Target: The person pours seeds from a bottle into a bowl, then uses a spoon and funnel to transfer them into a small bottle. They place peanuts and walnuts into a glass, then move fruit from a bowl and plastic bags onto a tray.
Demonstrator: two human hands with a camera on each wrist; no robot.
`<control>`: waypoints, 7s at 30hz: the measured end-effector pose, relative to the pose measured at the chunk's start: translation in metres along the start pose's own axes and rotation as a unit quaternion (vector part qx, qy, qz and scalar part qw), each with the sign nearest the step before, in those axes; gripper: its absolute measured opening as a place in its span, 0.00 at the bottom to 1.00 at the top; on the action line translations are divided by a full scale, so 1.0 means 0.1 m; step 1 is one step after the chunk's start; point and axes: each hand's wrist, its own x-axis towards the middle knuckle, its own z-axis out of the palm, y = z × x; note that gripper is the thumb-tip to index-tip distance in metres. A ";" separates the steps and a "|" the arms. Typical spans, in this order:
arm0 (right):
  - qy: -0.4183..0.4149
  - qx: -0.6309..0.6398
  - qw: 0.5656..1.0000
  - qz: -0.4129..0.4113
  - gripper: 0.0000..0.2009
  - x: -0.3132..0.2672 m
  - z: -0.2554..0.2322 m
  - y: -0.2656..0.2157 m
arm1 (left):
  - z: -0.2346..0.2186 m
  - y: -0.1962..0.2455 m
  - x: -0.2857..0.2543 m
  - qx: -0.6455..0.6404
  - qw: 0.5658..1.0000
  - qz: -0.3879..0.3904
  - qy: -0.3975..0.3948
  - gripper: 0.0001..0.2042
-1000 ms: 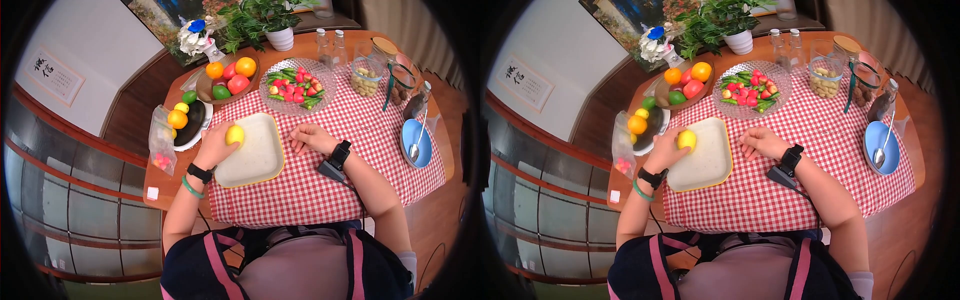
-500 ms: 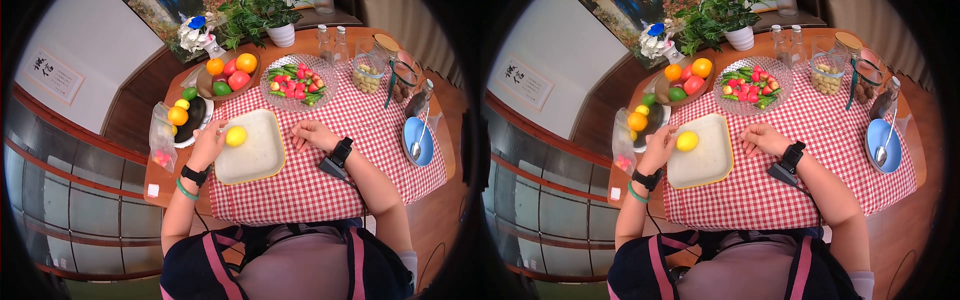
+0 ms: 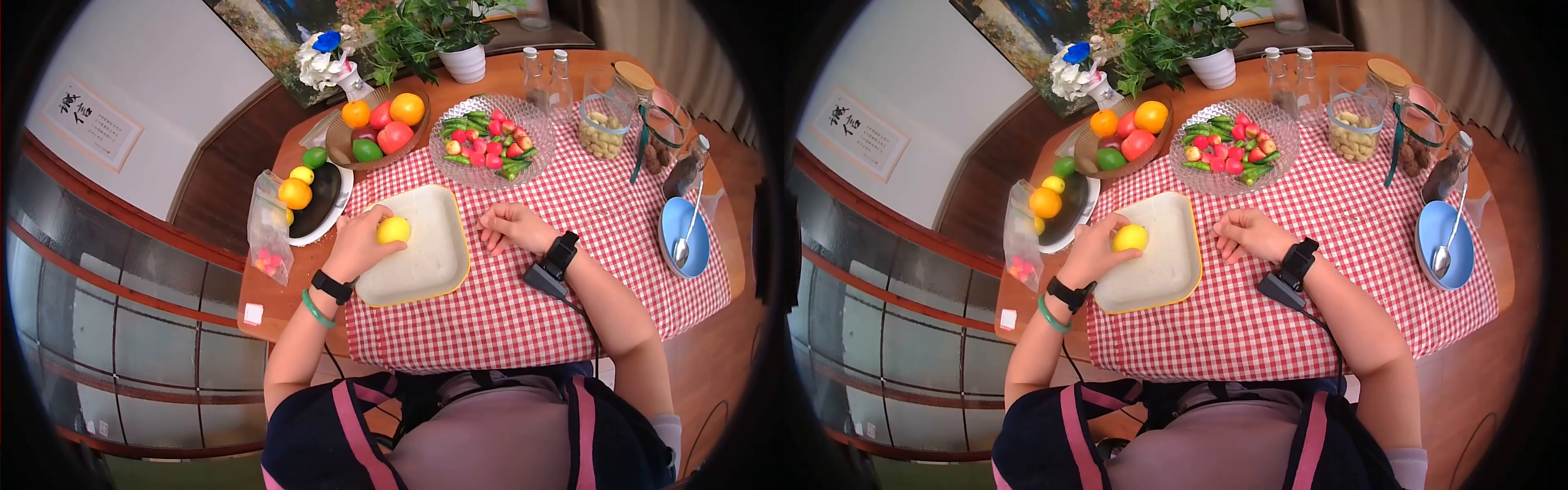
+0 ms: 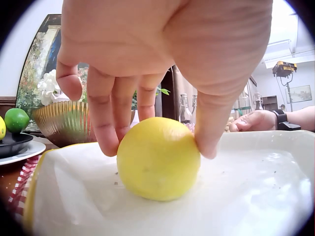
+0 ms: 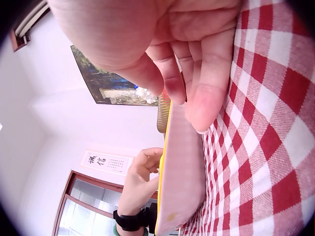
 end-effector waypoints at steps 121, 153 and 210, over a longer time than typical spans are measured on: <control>-0.011 -0.366 0.915 -0.169 0.19 0.39 0.84 -0.58 | 0.06 -0.47 -0.14 -0.266 0.963 -0.034 0.041 0.24; 0.045 -0.470 0.837 -0.276 0.22 0.33 1.04 -0.62 | 0.01 -0.50 -0.17 -0.192 0.976 0.104 -0.023 0.32; 0.021 -0.486 0.847 -0.215 0.20 0.38 0.82 -0.50 | 0.03 -0.47 -0.18 -0.257 0.963 0.077 0.036 0.30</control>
